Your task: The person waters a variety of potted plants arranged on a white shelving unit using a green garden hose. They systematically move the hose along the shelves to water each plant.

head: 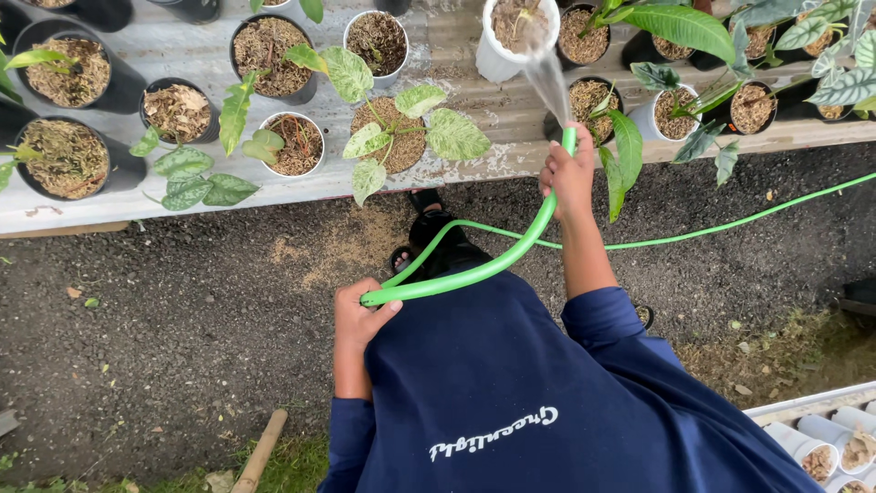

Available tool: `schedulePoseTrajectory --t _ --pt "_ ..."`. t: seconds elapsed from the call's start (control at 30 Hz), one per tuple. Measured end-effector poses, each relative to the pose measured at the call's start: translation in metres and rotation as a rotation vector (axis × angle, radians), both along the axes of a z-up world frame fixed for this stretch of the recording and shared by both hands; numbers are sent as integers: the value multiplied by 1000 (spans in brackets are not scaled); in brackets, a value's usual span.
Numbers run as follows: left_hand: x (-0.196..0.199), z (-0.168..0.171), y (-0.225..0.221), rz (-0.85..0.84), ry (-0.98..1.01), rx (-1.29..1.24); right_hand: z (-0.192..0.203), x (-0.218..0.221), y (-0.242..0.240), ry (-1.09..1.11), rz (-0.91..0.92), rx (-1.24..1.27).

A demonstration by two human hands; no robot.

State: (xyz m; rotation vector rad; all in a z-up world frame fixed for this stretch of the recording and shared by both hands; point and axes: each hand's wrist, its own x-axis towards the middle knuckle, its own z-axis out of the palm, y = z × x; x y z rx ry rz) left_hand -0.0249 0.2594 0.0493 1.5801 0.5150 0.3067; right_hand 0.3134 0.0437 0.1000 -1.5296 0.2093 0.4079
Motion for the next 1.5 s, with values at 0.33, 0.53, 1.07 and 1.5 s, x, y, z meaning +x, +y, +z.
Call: schedulePoseTrajectory --t 0.33,0.53,1.07,1.5 --pt "-4 -17 -2 59 92 -78 9 0 1 -115 28 -45" --pt "-1 -49 2 40 82 83 26 -3 7 -175 -13 -14" --pt "8 -56 14 36 202 -16 45 -16 1 -217 -92 2" --pt "-6 -66 14 55 40 58 60 -31 8 -214 -4 7"
